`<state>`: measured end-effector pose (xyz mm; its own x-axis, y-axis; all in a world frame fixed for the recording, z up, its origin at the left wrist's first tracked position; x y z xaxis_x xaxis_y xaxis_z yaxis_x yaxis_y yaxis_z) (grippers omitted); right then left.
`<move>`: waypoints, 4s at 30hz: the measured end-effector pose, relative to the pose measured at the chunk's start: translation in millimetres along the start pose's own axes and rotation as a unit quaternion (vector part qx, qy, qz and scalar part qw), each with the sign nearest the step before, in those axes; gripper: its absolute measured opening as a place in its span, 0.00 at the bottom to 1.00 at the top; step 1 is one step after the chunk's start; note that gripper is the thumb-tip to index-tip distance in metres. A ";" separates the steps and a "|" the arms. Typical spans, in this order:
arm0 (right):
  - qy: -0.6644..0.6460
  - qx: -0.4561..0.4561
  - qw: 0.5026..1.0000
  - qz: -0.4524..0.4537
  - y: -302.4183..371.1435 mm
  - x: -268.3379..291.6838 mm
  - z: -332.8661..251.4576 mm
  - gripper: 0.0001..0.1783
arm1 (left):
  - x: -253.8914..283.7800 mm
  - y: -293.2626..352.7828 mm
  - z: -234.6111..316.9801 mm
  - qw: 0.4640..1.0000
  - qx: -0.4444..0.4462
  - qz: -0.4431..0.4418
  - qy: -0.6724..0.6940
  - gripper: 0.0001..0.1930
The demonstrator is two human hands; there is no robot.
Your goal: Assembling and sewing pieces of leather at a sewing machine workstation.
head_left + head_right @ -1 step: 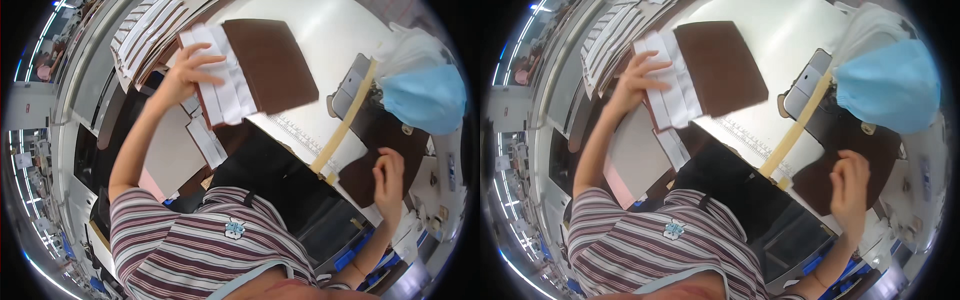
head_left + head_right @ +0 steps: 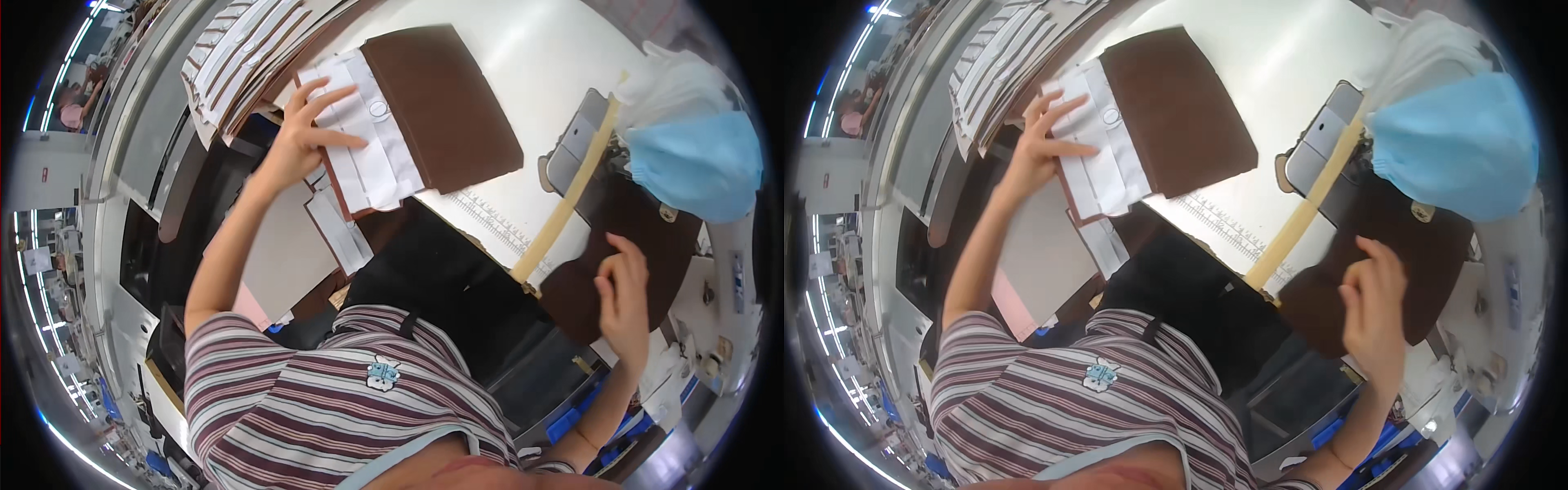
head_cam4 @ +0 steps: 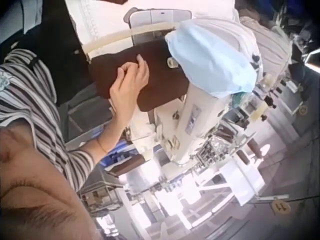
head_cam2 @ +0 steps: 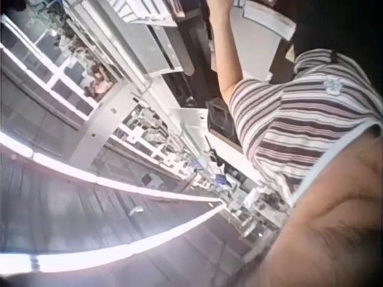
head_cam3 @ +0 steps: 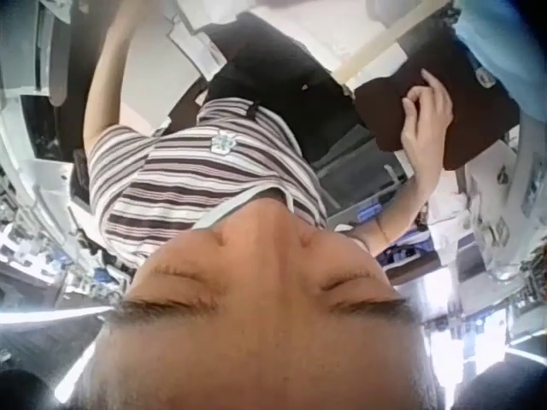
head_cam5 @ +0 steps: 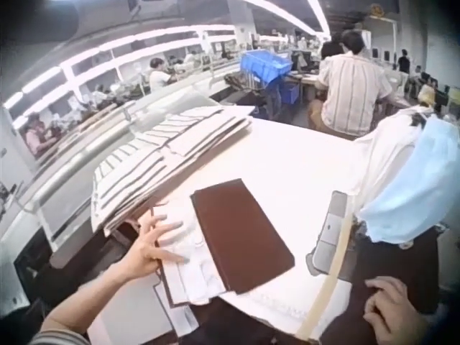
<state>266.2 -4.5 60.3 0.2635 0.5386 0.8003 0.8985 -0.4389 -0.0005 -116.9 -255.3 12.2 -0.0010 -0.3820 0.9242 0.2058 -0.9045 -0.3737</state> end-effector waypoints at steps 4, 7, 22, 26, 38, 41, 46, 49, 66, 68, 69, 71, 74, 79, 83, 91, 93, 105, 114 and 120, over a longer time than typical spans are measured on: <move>-0.003 -0.037 0.996 -0.078 -8.4 -33.6 -20.5 0.02 | -23.7 65.2 15.9 0.944 0.274 0.101 0.156 0.18; -0.001 -0.038 0.995 -0.091 -9.9 -34.1 -20.8 0.03 | -39.6 106.7 20.3 0.832 0.407 0.216 0.310 0.13; 0.049 -0.044 0.996 -0.054 -2.7 -40.6 -18.3 0.05 | -210.1 403.0 22.3 0.680 0.633 -0.036 0.368 0.20; 0.054 -0.039 0.996 -0.059 -3.6 -37.6 -14.4 0.06 | -198.0 395.1 11.5 0.782 0.538 -0.161 0.271 0.29; 0.087 0.008 0.996 0.036 -20.8 -55.6 2.1 0.28 | 33.6 17.2 -24.2 0.874 0.158 -0.221 0.403 0.12; 0.086 -0.017 0.996 0.029 -13.1 -49.2 -1.6 0.28 | 35.5 -93.3 -93.7 0.970 0.225 0.028 0.089 0.17; 0.078 -0.040 0.994 0.058 -2.7 -44.7 7.5 0.29 | -9.7 -191.7 -190.7 0.953 0.301 -0.020 0.022 0.30; 0.077 -0.043 0.994 0.069 -6.7 -48.3 9.3 0.28 | -49.9 -224.9 -162.9 0.974 0.194 -0.005 -0.117 0.37; 0.120 0.039 0.984 0.122 -17.3 -38.8 19.6 0.31 | -16.4 -203.6 -195.9 0.935 0.075 0.251 0.240 0.08; 0.137 0.066 0.980 0.131 -25.5 -38.9 31.5 0.27 | 1.0 -217.9 -161.6 0.958 0.016 0.219 0.187 0.09; 0.140 0.049 0.980 0.130 -27.6 -37.1 32.6 0.27 | 16.8 -224.2 -147.4 0.979 0.041 0.178 0.096 0.12; 0.128 0.091 0.979 0.133 -35.3 -33.7 34.3 0.26 | 23.8 -228.4 -167.8 0.986 0.038 0.114 0.119 0.20; 0.093 0.082 0.983 0.133 -37.3 -36.5 40.6 0.24 | -12.6 -202.1 -186.8 0.994 -0.006 -0.038 -0.102 0.29; 0.060 0.042 0.991 0.110 -37.3 -38.0 43.1 0.24 | -28.6 -183.6 -162.7 0.991 0.109 -0.045 -0.069 0.28; 0.063 0.035 0.990 0.119 -35.3 -39.3 45.0 0.24 | -13.7 -190.6 -149.6 0.981 0.174 -0.069 -0.042 0.25; 0.059 0.043 0.990 0.123 -37.0 -40.3 41.5 0.23 | -21.6 -182.6 -189.3 0.988 0.120 -0.066 0.077 0.23; 0.060 0.041 0.987 0.140 -36.1 -40.4 43.0 0.21 | -20.1 -184.8 -170.5 0.991 0.105 -0.076 0.036 0.23; 0.073 0.054 0.983 0.157 -36.9 -42.8 41.4 0.20 | -26.7 -196.3 -200.1 0.994 0.061 0.088 -0.037 0.16; 0.074 0.056 0.984 0.155 -39.1 -41.9 42.2 0.20 | -57.2 -217.3 -225.0 0.862 0.235 0.286 0.347 0.11; 0.061 0.047 0.988 0.134 -40.2 -42.1 44.6 0.21 | -88.0 -214.2 -264.6 0.571 0.294 0.335 0.689 0.14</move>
<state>234.6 22.6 -0.1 0.4568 0.3199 0.8301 0.8329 -0.4816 -0.2727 -419.8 -78.1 -10.2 -0.4143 -0.7584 -0.5031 0.9051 -0.4013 -0.1405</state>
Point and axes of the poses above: each hand's wrist, its own y-axis away from the middle knuckle, its own x-axis out of the back of the hand, z = x × y, the point moved 1 cm from there along -y, towards the middle knuckle, and after that the axes turned 11 degrees about -y, right-handed, at the moved point
